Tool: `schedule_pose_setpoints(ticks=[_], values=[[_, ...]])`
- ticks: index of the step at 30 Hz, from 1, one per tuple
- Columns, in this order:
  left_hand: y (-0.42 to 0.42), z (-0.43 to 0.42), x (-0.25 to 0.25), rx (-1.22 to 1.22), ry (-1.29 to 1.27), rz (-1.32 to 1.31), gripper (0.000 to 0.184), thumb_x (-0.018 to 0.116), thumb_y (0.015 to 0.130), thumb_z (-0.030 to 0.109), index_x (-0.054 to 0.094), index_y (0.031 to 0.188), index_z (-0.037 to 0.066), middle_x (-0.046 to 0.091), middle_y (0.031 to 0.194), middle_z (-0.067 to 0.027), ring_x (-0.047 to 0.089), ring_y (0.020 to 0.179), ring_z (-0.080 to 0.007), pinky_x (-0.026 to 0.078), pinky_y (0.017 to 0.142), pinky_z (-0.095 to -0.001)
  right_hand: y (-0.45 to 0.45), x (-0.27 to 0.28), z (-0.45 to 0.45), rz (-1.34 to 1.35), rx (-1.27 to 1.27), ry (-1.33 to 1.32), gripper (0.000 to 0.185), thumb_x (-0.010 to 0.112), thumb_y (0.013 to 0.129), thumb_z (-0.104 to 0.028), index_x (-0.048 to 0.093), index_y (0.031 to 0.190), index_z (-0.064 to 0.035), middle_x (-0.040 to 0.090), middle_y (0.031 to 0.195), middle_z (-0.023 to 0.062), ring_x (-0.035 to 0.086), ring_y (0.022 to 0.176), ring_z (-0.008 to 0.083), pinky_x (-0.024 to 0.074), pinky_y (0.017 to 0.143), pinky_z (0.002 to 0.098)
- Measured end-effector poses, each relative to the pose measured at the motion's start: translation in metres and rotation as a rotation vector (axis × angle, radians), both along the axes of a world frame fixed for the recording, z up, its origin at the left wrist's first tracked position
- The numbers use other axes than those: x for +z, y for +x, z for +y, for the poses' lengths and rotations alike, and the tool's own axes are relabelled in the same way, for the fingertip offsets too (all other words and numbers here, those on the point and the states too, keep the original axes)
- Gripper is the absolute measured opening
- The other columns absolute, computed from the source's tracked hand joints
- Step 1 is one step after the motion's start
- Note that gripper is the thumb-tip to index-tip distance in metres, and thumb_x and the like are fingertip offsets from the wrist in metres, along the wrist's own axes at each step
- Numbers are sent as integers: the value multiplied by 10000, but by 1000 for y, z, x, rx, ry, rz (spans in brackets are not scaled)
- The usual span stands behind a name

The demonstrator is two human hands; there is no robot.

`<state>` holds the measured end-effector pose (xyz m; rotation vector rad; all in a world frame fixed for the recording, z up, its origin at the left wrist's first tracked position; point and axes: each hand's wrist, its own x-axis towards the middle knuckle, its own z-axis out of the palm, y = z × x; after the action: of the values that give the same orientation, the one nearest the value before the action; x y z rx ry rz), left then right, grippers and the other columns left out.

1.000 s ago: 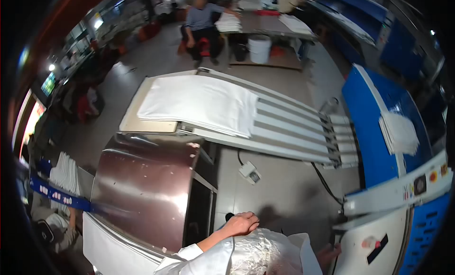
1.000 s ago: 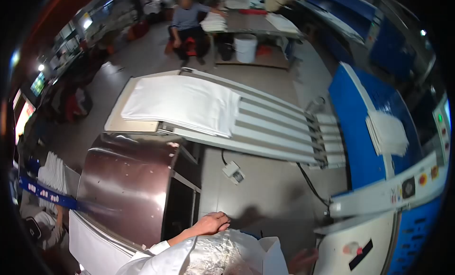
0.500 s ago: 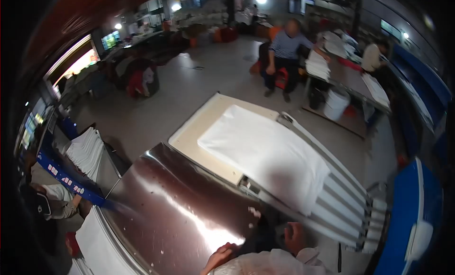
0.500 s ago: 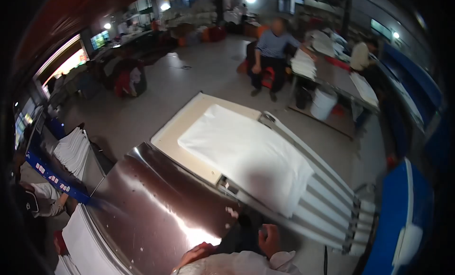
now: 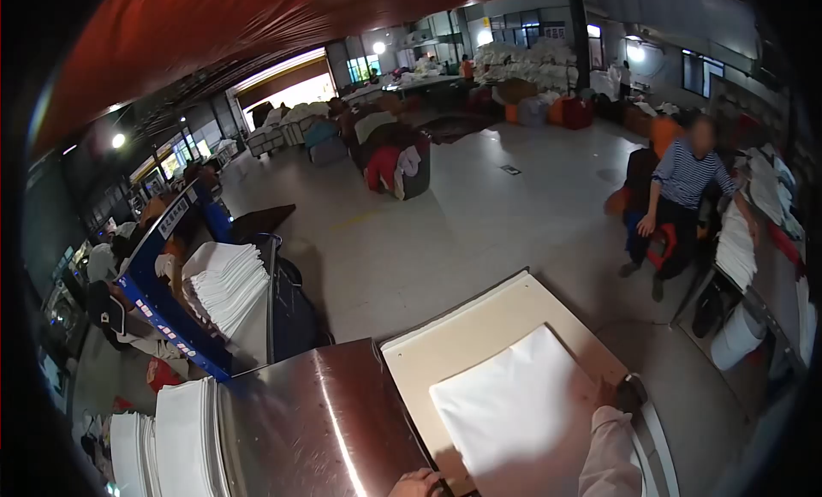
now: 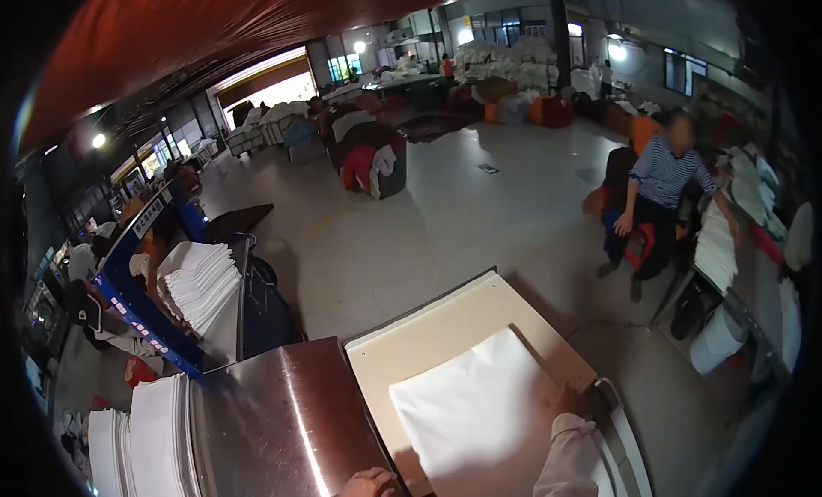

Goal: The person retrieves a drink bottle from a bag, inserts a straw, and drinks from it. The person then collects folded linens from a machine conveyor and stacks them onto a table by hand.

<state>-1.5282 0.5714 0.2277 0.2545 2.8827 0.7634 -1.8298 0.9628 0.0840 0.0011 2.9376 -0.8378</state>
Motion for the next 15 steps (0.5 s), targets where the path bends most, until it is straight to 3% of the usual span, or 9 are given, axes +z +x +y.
schedule_pose_setpoints(ticks=[1, 3, 5, 7, 11, 15], values=[[-29, -3, -6, 11, -55, -61, 415, 611, 805, 218, 509, 1179, 70, 539, 1117, -137, 539, 1009, -274, 434, 852, -358, -24, -7, 8, -278, 19, -200, 897, 773, 601, -373, 351, 1313, -28, 377, 1333, 214, 360, 1242, 331, 316, 1012, 399], [-89, -14, -22, 34, -165, -186, 628, 619, 783, 250, 362, 1318, 48, 465, 1225, -158, 486, 1105, -285, 367, 960, -353, -52, -14, 5, -456, 83, -294, 963, 781, 569, -464, 353, 1312, -27, 393, 1322, 195, 378, 1230, 309, 316, 1011, 381], [-149, -21, -42, 43, -239, -59, 721, 637, 753, 256, 284, 1350, 59, 435, 1219, -218, 456, 1122, -348, 355, 966, -430, -59, -20, 4, -257, 180, -77, 1022, 777, 537, -562, 369, 1297, -13, 416, 1294, 173, 392, 1210, 300, 312, 1007, 372], [-210, -24, -73, 64, -424, 98, 771, 627, 779, 362, 240, 1368, 50, 408, 1257, -218, 401, 1182, -346, 337, 966, -467, -69, -8, 3, -438, 187, -123, 1025, 769, 535, -579, 374, 1296, -18, 405, 1310, 169, 381, 1225, 287, 316, 1005, 363], [-282, -35, -116, 239, -198, -75, 746, 647, 733, 458, 346, 1300, 77, 439, 1256, -179, 436, 1150, -356, 380, 917, -478, -53, 51, -39, -407, 118, -103, 1033, 779, 529, -556, 367, 1297, -1, 435, 1288, 190, 409, 1204, 305, 344, 983, 372], [-282, -72, -143, 227, 54, -270, 660, 688, 677, 507, 508, 1174, 111, 529, 1174, -126, 483, 1112, -316, 411, 911, -405, -44, 44, -56, -281, 117, -29, 1026, 749, 544, -596, 375, 1299, -11, 410, 1306, 202, 372, 1237, 292, 318, 1010, 366]])
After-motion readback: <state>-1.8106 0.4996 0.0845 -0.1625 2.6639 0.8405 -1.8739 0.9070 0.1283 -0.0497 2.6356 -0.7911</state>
